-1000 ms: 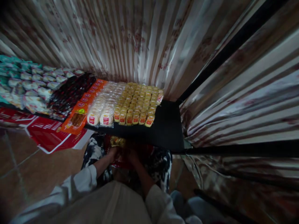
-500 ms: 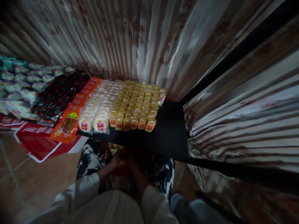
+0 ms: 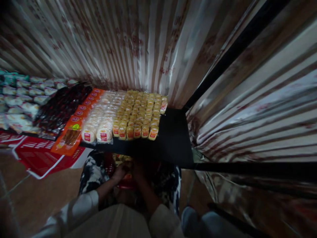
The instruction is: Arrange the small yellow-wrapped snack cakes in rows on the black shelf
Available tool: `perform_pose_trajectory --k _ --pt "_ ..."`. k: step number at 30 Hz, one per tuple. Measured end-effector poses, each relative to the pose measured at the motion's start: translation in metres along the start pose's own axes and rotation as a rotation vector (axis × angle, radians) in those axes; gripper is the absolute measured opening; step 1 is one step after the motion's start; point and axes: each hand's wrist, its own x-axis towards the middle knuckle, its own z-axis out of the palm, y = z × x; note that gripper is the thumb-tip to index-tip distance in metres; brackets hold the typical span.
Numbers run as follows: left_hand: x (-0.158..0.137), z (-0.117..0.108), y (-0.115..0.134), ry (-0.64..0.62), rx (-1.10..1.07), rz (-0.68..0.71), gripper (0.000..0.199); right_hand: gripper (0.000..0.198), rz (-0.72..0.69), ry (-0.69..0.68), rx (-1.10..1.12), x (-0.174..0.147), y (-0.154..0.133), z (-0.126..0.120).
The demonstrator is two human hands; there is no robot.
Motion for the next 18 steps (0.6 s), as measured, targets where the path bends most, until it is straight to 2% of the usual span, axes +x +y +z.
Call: perform_pose_trajectory --k 3,6,10,14,18 --pt "-0.012 -0.012 0.009 0.003 0.123 0.086 0.042 0.031 -0.024 -0.048 -0.048 -0.009 -0.010 -0.019" --pt "-0.023 -0.020 0.020 0.024 0.225 0.203 0.042 0.030 -0.045 -0.041 -0.020 -0.019 -0.018 -0.038" --pt "-0.038 -0.021 0.030 -0.044 -0.023 0.185 0.037 0.029 -0.136 0.020 0.090 -0.030 -0.025 -0.058" --pt "-0.054 -0.020 0.041 -0.114 -0.301 0.140 0.030 0.030 -0.164 0.102 0.246 -0.040 -0.030 -0.070" --pt "-0.069 -0.026 0.063 -0.115 -0.425 0.150 0.023 0.036 -0.166 0.123 0.443 -0.050 -0.033 -0.079"
